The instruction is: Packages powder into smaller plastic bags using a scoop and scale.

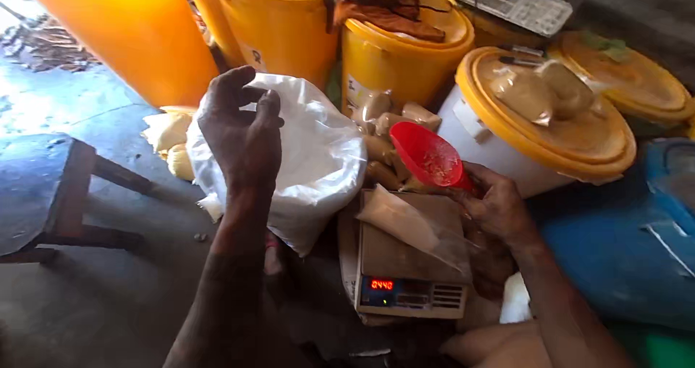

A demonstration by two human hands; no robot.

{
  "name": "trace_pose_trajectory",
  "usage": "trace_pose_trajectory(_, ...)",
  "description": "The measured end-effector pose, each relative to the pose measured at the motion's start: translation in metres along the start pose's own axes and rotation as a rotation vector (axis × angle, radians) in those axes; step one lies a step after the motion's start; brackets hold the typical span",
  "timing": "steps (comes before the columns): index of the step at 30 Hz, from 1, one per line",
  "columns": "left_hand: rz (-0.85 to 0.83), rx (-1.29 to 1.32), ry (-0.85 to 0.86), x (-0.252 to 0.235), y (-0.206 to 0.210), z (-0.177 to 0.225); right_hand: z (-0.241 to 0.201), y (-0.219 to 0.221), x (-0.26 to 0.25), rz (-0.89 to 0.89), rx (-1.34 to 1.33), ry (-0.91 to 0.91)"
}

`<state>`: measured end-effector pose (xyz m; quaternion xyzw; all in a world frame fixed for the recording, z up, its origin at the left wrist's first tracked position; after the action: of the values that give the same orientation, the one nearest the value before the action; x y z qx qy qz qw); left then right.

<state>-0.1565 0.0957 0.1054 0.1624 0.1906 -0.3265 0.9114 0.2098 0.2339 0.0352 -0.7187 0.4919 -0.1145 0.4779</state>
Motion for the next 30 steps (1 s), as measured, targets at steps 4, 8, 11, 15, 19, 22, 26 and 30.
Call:
trace_pose_trajectory(4, 0.144, -0.022, 0.01, -0.021, -0.044, -0.005, -0.103, 0.063, -0.068, -0.186, 0.258, -0.201)
trace_pose_trajectory(8, 0.312, -0.013, -0.053, -0.03, -0.083, -0.012, -0.185, 0.156, -0.13, -0.265, 0.578, -0.388)
trace_pose_trajectory(11, 0.367, 0.001, -0.071, -0.026, -0.1, -0.012, -0.222, 0.237, -0.167, -0.282, 0.785, -0.529)
trace_pose_trajectory(15, 0.342, 0.007, -0.07, -0.023, -0.106, -0.011, -0.231, 0.322, -0.194, -0.311, 0.895, -0.528)
trace_pose_trajectory(19, 0.345, -0.002, -0.084, -0.026, -0.111, -0.013, -0.241, 0.363, -0.194, -0.165, 0.729, -0.662)
trace_pose_trajectory(22, 0.342, -0.009, -0.105, -0.029, -0.117, -0.016, -0.243, 0.383, -0.176, -0.298, 0.645, -0.721)
trace_pose_trajectory(26, 0.366, 0.017, -0.094, -0.039, -0.119, -0.018, -0.234, 0.382, -0.155, -0.613, 0.663, -0.688)
trace_pose_trajectory(30, 0.339, 0.006, -0.112, -0.037, -0.107, -0.019, -0.239, 0.36, -0.128, -0.795, 0.556, -0.728)
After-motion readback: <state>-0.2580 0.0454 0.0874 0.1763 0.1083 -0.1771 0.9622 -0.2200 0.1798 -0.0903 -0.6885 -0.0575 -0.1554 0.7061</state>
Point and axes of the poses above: each hand's wrist, its own x-axis away from the middle knuckle, its own y-axis out of the palm, z = x × y, the point moved 10 cm from there along -x, towards the middle knuckle, and after that the axes turned 13 degrees about x, right-handed, at the moved point
